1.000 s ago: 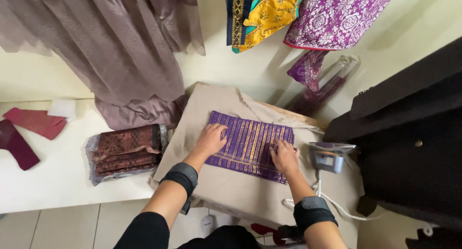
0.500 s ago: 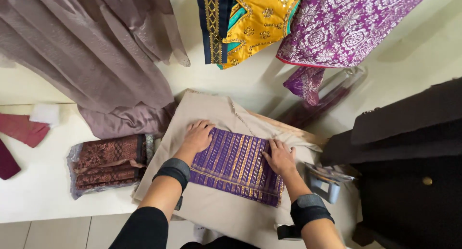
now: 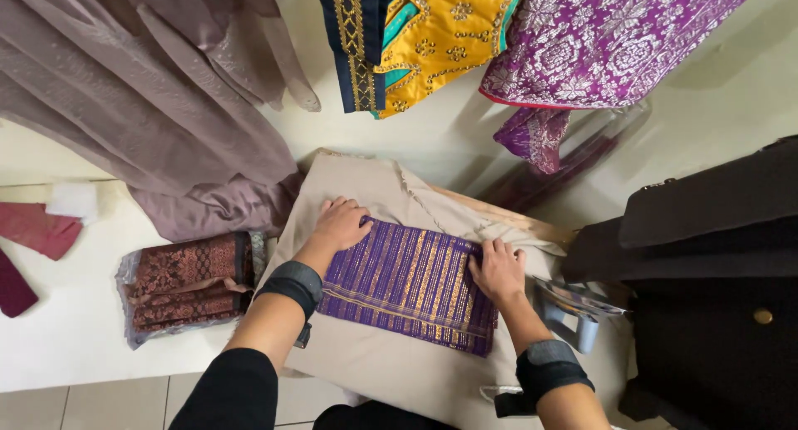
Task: Ironing a piece of purple and gold patterned fabric on an ironing board.
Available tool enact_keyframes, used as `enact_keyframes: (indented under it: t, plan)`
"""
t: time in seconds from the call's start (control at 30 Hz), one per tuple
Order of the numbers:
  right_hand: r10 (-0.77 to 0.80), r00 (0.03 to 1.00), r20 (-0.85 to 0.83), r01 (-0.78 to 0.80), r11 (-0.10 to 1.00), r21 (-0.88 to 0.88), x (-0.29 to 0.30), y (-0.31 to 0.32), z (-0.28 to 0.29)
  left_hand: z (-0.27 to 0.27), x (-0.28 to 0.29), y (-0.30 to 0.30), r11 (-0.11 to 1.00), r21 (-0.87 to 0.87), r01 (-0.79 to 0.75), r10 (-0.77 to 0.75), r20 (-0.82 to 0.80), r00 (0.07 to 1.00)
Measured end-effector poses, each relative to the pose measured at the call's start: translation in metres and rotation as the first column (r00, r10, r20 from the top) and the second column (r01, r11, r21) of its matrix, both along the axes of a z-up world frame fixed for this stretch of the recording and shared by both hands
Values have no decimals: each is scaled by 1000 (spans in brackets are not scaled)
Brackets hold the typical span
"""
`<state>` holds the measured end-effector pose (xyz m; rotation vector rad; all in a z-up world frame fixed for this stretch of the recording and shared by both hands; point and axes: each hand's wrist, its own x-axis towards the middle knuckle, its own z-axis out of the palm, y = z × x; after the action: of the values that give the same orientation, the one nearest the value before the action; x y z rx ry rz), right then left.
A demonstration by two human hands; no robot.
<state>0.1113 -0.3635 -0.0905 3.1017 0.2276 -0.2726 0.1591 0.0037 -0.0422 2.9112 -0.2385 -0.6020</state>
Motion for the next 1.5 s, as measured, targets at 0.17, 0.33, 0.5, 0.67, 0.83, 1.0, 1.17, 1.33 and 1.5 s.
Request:
enact_keyframes:
  t: [0.17, 0.33, 0.5, 0.67, 0.83, 1.0, 1.17, 1.33, 1.5]
  plan:
    - [-24, 996, -85, 32, 995, 94, 9, -5, -5, -20, 6, 8, 997, -69, -32, 32, 1, 999]
    - [-19, 985, -170, 23, 999, 25, 13, -5, 6, -20, 6, 12, 994, -112, -16, 21, 44, 999]
    - [-35, 960, -279, 77, 987, 140, 20, -12, -14, -19, 6, 20, 962, -272, -34, 34, -3, 999]
    - [-36, 949, -313, 67, 994, 88, 17, -8, 5, -35, 9, 30, 928, -370, -49, 52, -4, 999]
    - [-62, 963, -261, 150, 931, 333, 17, -16, -5, -28, 6, 29, 931, -360, -60, 47, -46, 998]
    - [-95, 962, -255, 189, 907, 376, 13, -25, -6, -15, 5, 32, 918, -392, -64, 51, -41, 998]
    - [-110, 984, -139, 164, 862, 480, 2, -23, 47, 58, -15, 35, 860, -510, -16, 35, 27, 999]
    - [-103, 947, 303, -60, 872, 485, -17, -11, 97, 104, -30, 43, 795, -594, 123, 48, 263, 964]
    - [74, 589, 805, -322, 935, 149, -48, 5, 114, 115, -62, 57, 799, -426, 424, 16, 720, 694]
